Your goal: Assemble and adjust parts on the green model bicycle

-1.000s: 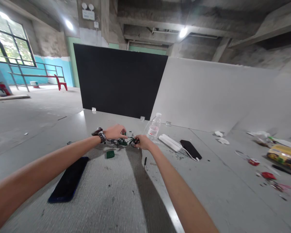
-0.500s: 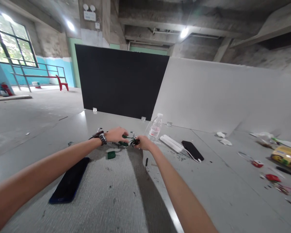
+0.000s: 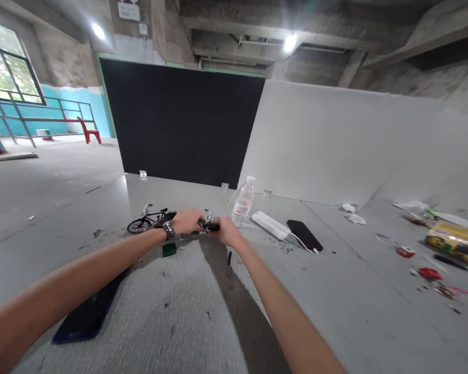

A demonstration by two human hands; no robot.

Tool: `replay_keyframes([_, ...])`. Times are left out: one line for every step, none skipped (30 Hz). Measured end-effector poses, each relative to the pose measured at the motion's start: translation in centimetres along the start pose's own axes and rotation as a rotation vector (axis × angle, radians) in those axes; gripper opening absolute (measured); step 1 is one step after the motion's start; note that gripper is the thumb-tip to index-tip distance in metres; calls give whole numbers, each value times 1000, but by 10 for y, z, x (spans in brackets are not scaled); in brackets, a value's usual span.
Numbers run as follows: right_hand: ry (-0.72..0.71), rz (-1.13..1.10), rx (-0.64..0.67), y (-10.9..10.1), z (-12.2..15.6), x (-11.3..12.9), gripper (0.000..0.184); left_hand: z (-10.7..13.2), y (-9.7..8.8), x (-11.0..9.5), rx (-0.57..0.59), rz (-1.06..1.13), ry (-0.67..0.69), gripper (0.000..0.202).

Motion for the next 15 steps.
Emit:
replay_keyframes([-4, -9, -20, 0, 3, 1, 17, 5, -1, -4, -32, -19, 1, 25])
replay_keyframes([-10, -17, -38, 1, 7, 3, 16, 12, -2, -7, -70, -42, 1, 24])
replay_keyframes([-17, -25, -54, 1, 11, 5, 15, 20, -3, -12, -107, -66, 5, 23])
replay_keyframes([-23, -31, -69, 1, 16, 9, 13, 29, -6, -17, -180, -106, 9, 23])
replay_keyframes([-31, -34, -82, 0, 22, 14, 12, 38, -9, -22, -233, -143, 21, 23])
replay_keyframes([-45, -40, -101, -1, 29, 21, 12, 46, -9, -26, -253, -164, 34, 22])
replay_keyframes([-64, -48, -130, -3, 37, 29, 12, 53, -9, -31, -275, -186, 53, 22])
replay_keyframes([-93, -61, -167, -6, 46, 38, 13, 61, -9, -35, -291, -211, 82, 22])
replay_keyframes([-148, -98, -247, -13, 58, 49, 17, 68, -9, -40, -308, -238, 120, 20])
replay_keyframes([-189, -135, -339, -20, 71, 59, 19, 77, -10, -44, -349, -269, 148, 19])
replay_keyframes([-226, -147, -407, -25, 84, 69, 19, 90, -14, -49, -453, -326, 182, 18])
replay_keyframes([-257, -128, -449, -28, 96, 80, 19, 105, -19, -56, -568, -379, 225, 16])
replay_keyframes([-279, -105, -489, -30, 107, 90, 19, 120, -22, -60, -672, -423, 239, 14])
replay_keyframes([-300, -82, -529, -33, 118, 100, 18, 134, -24, -66, -752, -476, 263, 15])
replay_keyframes([-324, -59, -559, -35, 128, 110, 18, 149, -26, -72, -829, -514, 286, 19])
Point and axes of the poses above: each hand's wrist, its own z-axis away from the middle knuckle, its own y-axis out of the palm, x = y × z, the point moved 8 cm from there along -z, towards the middle knuckle, and after that the axes turned 14 degrees about x, right-handed, at the moved point
